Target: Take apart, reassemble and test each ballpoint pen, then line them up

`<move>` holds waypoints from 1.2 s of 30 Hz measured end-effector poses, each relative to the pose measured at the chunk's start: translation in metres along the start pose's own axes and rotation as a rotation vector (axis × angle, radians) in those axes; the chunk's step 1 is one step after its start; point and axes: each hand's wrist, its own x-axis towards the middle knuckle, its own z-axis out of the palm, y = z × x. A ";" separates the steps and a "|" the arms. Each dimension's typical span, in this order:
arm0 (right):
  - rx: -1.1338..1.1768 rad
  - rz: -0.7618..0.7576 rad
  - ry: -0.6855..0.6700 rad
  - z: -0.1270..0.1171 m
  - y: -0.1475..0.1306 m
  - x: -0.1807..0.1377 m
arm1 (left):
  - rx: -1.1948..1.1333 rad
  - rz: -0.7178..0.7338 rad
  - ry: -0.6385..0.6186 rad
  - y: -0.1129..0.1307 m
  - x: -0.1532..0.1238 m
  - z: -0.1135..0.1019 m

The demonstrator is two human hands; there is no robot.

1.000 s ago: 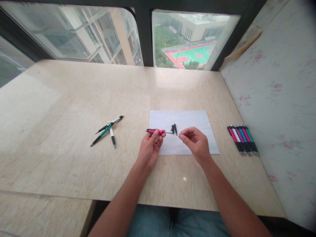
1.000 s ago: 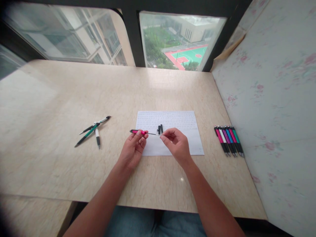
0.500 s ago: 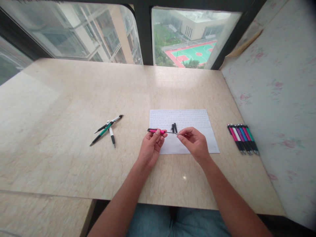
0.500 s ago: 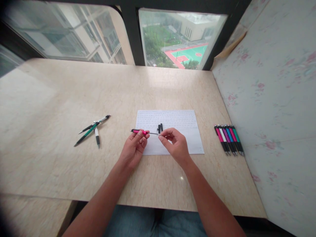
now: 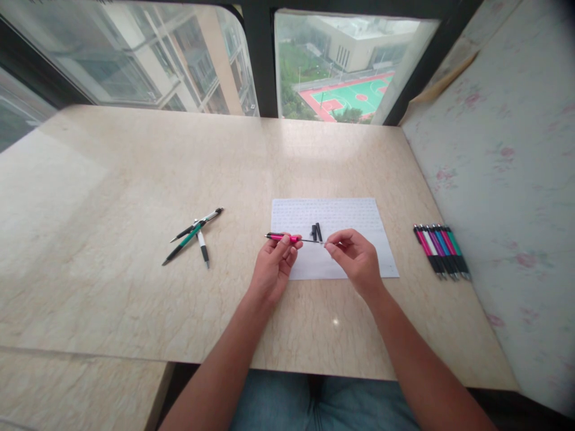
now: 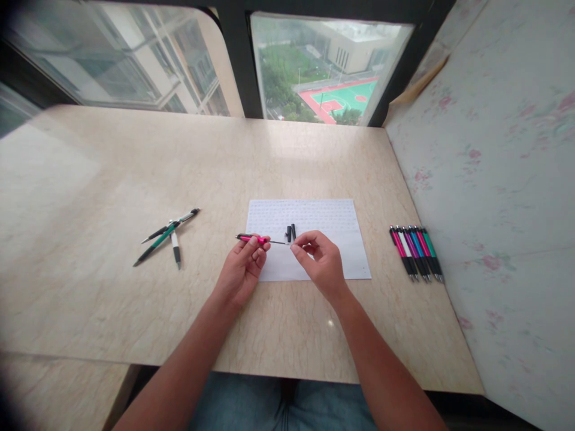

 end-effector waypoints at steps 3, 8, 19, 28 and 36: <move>-0.011 0.018 -0.017 0.002 0.003 -0.001 | 0.016 -0.011 -0.015 -0.002 -0.002 0.001; -0.095 -0.004 -0.037 0.004 0.009 -0.002 | 0.110 -0.022 -0.056 -0.005 -0.007 0.003; -0.896 -0.276 -0.098 -0.010 0.023 0.008 | 0.084 0.028 -0.002 -0.002 -0.001 -0.001; -1.220 -0.171 -0.011 0.001 0.030 0.008 | 0.027 0.013 -0.010 -0.001 0.000 -0.001; -1.177 -0.077 0.104 -0.004 0.027 0.009 | 0.052 0.022 0.005 -0.001 0.000 -0.001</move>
